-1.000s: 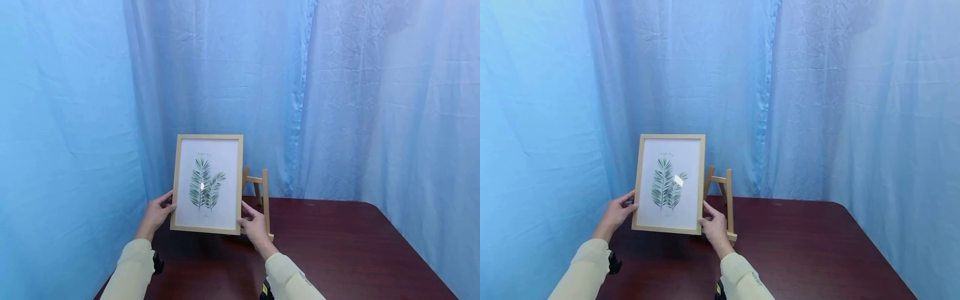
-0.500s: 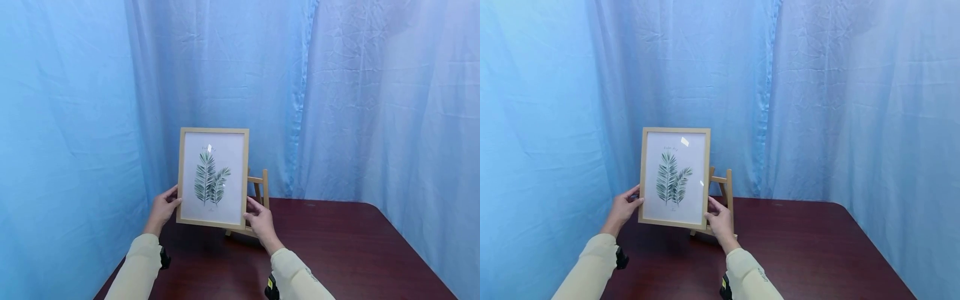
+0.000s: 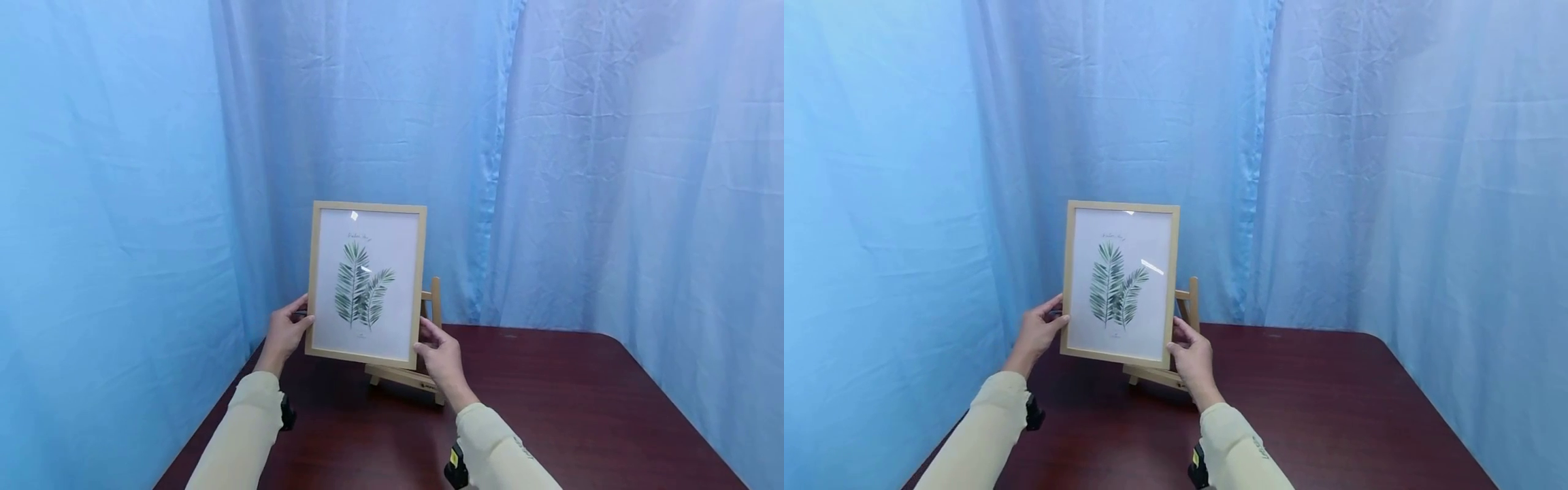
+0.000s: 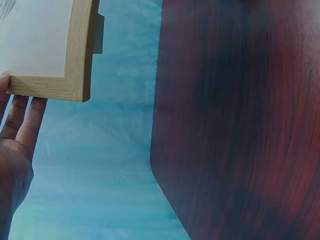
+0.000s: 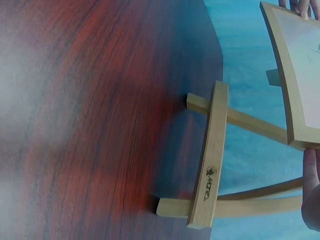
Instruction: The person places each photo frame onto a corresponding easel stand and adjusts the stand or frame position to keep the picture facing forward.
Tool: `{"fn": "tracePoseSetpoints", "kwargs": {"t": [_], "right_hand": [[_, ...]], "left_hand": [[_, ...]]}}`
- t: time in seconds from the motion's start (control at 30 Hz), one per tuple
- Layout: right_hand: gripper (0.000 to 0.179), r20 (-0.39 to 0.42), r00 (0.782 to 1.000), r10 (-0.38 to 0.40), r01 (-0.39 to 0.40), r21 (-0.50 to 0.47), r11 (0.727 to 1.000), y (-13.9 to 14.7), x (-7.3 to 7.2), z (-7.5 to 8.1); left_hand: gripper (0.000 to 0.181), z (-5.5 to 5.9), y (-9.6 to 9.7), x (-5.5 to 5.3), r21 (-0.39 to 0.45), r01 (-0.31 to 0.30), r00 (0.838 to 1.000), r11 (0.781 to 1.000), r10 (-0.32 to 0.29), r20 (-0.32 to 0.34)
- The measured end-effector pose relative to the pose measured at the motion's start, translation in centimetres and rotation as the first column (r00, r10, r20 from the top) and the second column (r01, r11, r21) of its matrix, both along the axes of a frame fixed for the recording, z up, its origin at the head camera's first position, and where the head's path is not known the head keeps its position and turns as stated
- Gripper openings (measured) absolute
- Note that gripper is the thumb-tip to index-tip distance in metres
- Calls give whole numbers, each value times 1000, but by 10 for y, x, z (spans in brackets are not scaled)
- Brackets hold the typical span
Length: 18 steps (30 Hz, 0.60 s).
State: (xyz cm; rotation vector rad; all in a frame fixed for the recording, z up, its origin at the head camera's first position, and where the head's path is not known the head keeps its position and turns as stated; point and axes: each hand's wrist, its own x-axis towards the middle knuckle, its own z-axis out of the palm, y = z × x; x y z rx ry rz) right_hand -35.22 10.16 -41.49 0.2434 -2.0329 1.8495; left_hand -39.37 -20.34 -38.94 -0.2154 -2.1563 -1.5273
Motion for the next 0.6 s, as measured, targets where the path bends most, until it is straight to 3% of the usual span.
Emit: {"fn": "tracePoseSetpoints", "kwargs": {"t": [0.1,0.3,0.6], "right_hand": [[52,1,1000,-29,29,7,1000,-5,3,-1],[54,13,998,-64,63,29,998,7,2,-1],[55,40,997,-70,70,-14,997,24,1,-3]], "left_hand": [[51,-3,-3,-5,17,35,999,999,-35,-18],[51,-3,10,-6,24,44,999,999,-44,-14],[52,-6,28,-13,56,66,998,996,-66,-15]]}}
